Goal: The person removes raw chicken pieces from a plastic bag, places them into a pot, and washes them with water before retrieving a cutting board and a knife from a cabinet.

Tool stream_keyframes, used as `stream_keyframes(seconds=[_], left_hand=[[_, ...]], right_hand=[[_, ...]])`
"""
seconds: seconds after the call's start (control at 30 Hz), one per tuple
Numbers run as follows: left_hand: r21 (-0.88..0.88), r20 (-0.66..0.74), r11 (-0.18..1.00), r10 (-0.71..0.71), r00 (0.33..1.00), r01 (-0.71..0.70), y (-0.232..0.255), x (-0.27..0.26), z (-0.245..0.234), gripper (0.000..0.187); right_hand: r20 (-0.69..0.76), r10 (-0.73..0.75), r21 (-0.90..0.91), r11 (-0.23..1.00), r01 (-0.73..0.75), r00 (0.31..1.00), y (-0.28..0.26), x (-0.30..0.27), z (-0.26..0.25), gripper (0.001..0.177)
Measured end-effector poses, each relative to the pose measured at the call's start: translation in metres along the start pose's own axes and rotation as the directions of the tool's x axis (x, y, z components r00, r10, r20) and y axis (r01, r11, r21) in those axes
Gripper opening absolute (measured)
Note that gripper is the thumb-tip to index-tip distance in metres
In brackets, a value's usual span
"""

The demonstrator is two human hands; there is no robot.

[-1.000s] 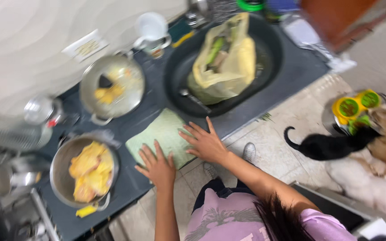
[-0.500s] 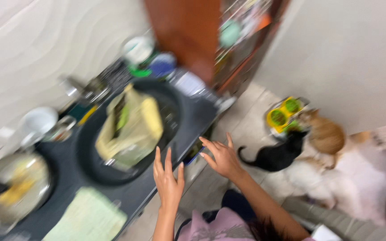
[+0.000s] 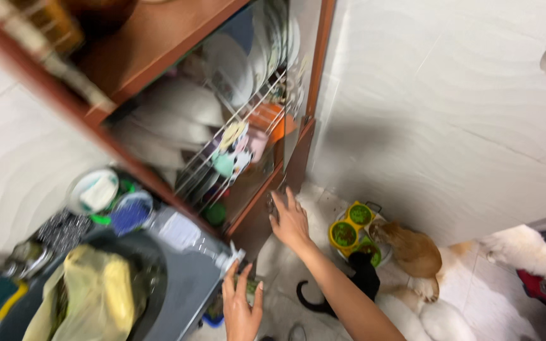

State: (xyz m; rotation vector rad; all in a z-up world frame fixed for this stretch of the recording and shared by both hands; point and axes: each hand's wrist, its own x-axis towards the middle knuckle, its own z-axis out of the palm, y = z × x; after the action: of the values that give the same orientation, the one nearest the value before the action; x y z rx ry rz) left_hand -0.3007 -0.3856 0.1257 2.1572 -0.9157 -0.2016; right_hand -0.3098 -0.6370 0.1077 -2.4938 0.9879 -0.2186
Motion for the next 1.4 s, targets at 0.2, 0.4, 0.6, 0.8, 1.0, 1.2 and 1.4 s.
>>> stream_keyframes(seconds=[0.2, 0.4, 0.6, 0.8, 1.0, 1.2, 1.4], left_hand=[[-0.175, 0.247, 0.972, -0.11, 0.963, 0.155, -0.003, 0.097, 0.065, 0.04], [-0.442, 0.433, 0.749, -0.303, 0.849, 0.493, -0.017, 0.225, 0.172, 0.038], [-0.658, 0.617, 0.2, -0.41, 0.672, 0.726, 0.019, 0.362, 0.26, 0.055], [-0.765, 0.637, -0.478, -0.469, 0.612, 0.431, -0.076, 0.467, 0.398, 0.033], [-0.754, 0.654, -0.51, -0.642, 0.401, 0.414, -0.075, 0.503, 0.41, 0.024], [-0.849, 0.489, -0.299, -0.759, 0.431, 0.437, -0.007, 0.482, 0.379, 0.018], [-0.803, 0.579, -0.313, -0.611, 0.54, 0.507, 0.103, 0.44, 0.317, 0.053]], right_hand=[[-0.11, 0.071, -0.027, 0.997, -0.075, 0.991, 0.029, 0.133, -0.011, 0.073], [-0.319, -0.192, -0.117, 0.98, 0.163, 0.928, 0.059, 0.126, -0.027, 0.072], [-0.556, -0.123, -0.177, 0.984, 0.028, 0.822, 0.147, 0.118, -0.008, 0.052], [-0.651, 0.205, 0.063, 0.974, -0.217, 0.731, 0.219, 0.125, -0.033, 0.057], [-0.702, 0.215, 0.115, 0.975, -0.19, 0.679, 0.266, 0.144, -0.051, 0.05], [-0.674, 0.247, 0.167, 0.969, -0.182, 0.696, 0.287, 0.156, -0.065, 0.045], [-0.548, 0.286, 0.236, 0.954, -0.183, 0.786, 0.291, 0.158, -0.091, 0.048]])
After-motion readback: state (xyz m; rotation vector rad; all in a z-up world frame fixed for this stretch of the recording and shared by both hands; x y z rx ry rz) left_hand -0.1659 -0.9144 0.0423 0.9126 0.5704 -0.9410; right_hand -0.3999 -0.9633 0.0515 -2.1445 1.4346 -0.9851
